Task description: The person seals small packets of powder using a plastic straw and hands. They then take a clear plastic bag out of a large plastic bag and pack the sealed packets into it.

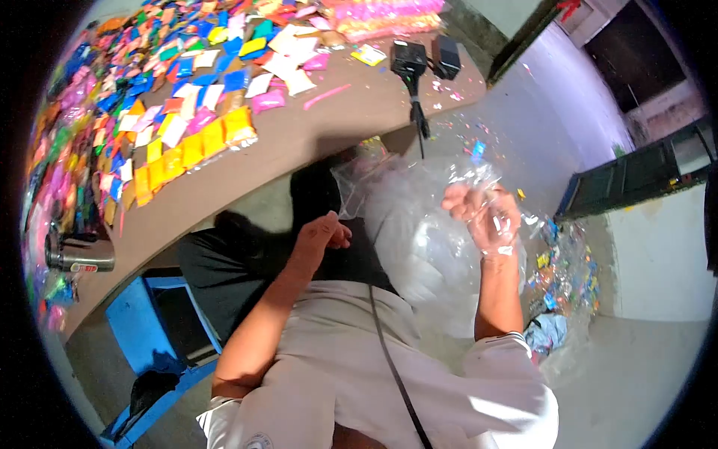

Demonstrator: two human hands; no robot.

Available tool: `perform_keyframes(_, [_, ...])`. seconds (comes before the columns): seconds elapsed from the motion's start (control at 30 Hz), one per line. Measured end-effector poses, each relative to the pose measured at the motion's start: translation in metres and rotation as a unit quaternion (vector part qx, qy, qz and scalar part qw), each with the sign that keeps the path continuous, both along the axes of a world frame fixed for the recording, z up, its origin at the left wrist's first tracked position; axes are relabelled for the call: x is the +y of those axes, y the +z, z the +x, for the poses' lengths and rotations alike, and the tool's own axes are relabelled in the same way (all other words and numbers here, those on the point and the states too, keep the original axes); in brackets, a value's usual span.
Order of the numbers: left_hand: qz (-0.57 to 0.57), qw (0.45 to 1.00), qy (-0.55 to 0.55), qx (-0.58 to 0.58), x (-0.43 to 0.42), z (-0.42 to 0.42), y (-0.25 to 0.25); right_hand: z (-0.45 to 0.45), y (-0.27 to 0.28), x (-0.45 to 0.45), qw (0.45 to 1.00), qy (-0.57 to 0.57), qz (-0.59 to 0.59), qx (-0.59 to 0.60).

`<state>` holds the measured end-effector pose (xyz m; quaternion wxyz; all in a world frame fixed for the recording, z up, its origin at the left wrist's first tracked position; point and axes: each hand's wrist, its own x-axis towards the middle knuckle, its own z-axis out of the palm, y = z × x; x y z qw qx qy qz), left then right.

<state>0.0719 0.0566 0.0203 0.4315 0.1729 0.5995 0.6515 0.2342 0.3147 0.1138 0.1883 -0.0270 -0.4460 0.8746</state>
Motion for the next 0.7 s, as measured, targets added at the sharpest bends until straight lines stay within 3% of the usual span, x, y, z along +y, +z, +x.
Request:
perform_keyframes(0.07, [0.021,0.999,0.004,-0.039,-0.008,-0.003,-0.002,-0.013,-0.006,-0.008,0.999,0.008,0.026,0.016])
perform_keyframes(0.3, [0.059,0.994,0.057,-0.07,-0.037,-0.01,0.007,-0.031,-0.001,-0.023,0.995,0.07,-0.067,-0.022])
perform_keyframes(0.47, [0.173,0.977,0.05,-0.11,-0.054,-0.017,-0.019,-0.036,0.003,-0.03,0.987,0.061,0.117,-0.095])
perform_keyframes(0.5, [0.194,0.972,0.048,-0.122,-0.055,-0.016,-0.013,-0.038,0.002,-0.037,0.988,0.067,0.097,-0.098])
perform_keyframes(0.63, [0.121,0.989,0.07,-0.053,-0.051,-0.008,0.004,-0.052,0.014,-0.049,0.967,0.116,0.158,-0.164])
perform_keyframes(0.7, [0.041,0.999,0.021,-0.01,-0.053,-0.01,0.009,-0.062,0.009,-0.047,0.957,0.119,0.182,-0.192])
